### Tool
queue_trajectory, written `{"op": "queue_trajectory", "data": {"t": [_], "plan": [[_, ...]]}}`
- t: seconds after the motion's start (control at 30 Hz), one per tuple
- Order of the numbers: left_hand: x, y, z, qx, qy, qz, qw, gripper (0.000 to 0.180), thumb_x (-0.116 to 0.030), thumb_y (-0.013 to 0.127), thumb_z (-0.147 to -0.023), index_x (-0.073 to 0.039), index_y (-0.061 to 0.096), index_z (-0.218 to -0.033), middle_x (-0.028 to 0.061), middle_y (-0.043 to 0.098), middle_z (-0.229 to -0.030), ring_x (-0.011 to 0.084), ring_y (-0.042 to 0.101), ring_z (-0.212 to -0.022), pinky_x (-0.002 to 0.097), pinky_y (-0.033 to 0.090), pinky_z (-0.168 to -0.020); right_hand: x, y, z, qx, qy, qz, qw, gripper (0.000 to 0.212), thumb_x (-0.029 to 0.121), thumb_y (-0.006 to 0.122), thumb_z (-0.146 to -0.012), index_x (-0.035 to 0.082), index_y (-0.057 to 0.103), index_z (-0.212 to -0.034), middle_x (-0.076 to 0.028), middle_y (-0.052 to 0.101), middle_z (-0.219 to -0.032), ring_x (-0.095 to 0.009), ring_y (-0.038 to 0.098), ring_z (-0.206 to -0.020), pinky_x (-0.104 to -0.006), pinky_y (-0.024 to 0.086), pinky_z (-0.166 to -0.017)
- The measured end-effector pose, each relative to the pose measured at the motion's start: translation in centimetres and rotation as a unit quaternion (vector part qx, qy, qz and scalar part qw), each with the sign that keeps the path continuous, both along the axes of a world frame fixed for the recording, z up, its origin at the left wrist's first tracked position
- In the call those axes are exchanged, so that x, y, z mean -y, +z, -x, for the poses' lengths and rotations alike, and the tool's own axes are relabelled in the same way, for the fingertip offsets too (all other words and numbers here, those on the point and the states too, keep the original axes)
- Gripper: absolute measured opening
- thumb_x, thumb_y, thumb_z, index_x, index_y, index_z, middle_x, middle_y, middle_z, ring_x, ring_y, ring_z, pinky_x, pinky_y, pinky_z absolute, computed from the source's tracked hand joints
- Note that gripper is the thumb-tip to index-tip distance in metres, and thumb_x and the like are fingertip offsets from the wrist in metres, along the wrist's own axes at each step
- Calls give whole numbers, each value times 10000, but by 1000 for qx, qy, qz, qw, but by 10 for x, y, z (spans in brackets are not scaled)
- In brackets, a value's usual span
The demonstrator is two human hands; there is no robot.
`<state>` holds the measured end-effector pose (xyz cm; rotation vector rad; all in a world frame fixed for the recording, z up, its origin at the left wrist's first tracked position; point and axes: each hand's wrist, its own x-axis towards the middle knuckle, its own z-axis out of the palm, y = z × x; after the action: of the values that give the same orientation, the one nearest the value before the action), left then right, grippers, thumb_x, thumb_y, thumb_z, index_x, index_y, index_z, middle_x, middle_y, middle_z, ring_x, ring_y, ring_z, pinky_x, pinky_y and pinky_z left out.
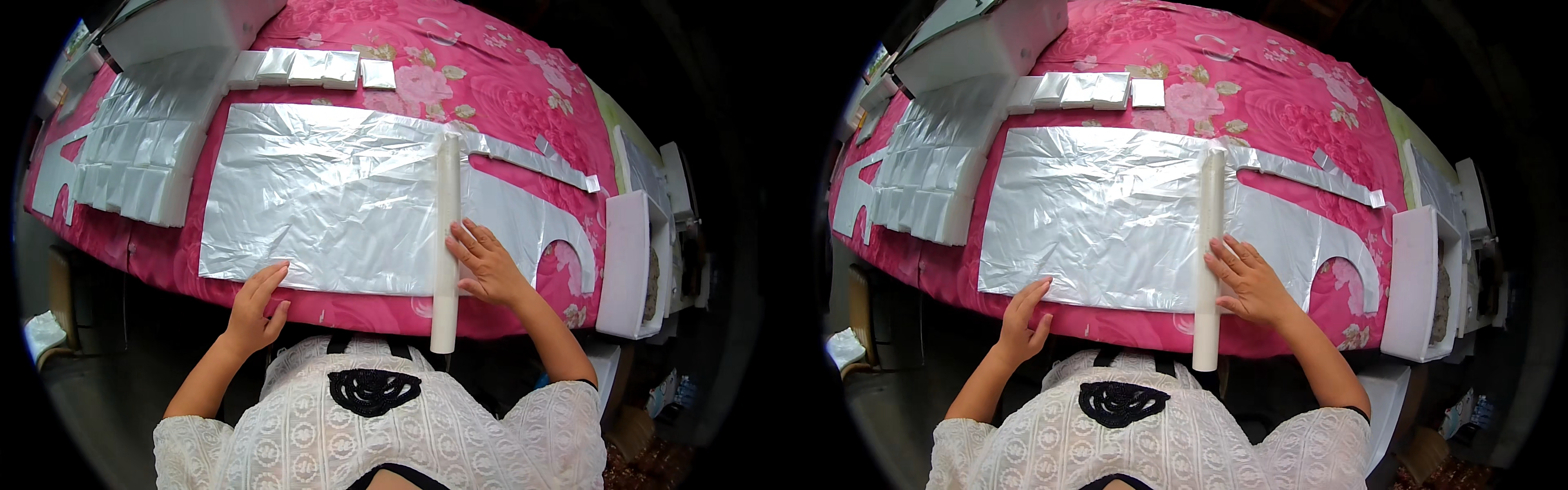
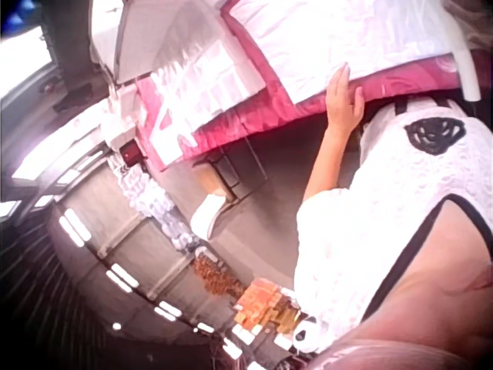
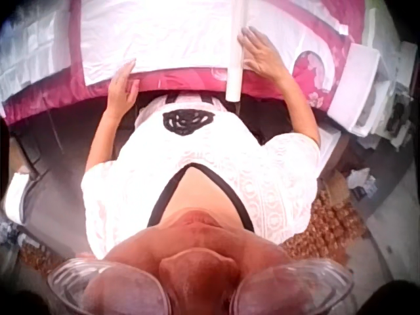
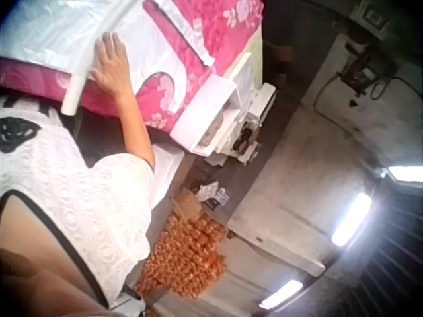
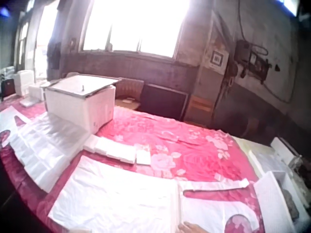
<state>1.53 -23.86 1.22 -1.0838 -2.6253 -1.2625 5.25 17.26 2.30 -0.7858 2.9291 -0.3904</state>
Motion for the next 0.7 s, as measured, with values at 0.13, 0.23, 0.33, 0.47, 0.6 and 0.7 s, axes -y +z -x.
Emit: {"op": "queue_trajectory", "data": {"t": [0.13,0.23,0.33,0.47,0.6,0.7], "plan": [[13,9,7,-30,8,-19,999,497,24,590,-727,20,484,-1213,190,534,-1205,339,532,-1086,372,427,-922,86,-6,39,-11,110,-6,994,632,521,356,-899,72,397,-1342,-112,280,-1454,-317,200,-1358,-440,178,-1090],[31,13,6,-42,45,-44,997,440,30,571,-741,15,517,-1177,186,567,-1164,335,559,-1053,365,443,-900,187,12,46,192,291,272,897,593,490,394,-908,57,426,-1312,-151,369,-1388,-329,305,-1302,-443,248,-1056],[58,11,-4,-12,99,-51,994,445,27,566,-746,15,507,-1187,195,558,-1180,337,550,-1075,367,437,-910,232,40,56,192,367,375,829,491,371,524,-886,42,484,-1249,-155,480,-1287,-324,451,-1193,-410,363,-985],[91,8,-30,-9,163,-34,986,483,15,573,-736,12,480,-1210,202,541,-1205,345,540,-1094,379,427,-926,208,36,103,-9,250,250,935,488,173,662,-762,104,513,-1221,-100,510,-1271,-298,493,-1156,-408,408,-947],[105,1,-47,43,179,-28,983,517,31,581,-709,8,474,-1214,198,534,-1212,339,542,-1091,376,425,-932,194,1,124,-28,233,27,972,570,360,550,-857,167,370,-1362,-84,325,-1424,-273,267,-1332,-441,217,-1087],[98,1,-53,96,201,-52,973,518,45,585,-710,6,476,-1215,177,538,-1197,297,563,-1045,350,441,-904,227,-6,146,-58,277,15,959,540,417,469,-887,165,381,-1356,-67,333,-1422,-274,239,-1343,-440,172,-1105]]}}
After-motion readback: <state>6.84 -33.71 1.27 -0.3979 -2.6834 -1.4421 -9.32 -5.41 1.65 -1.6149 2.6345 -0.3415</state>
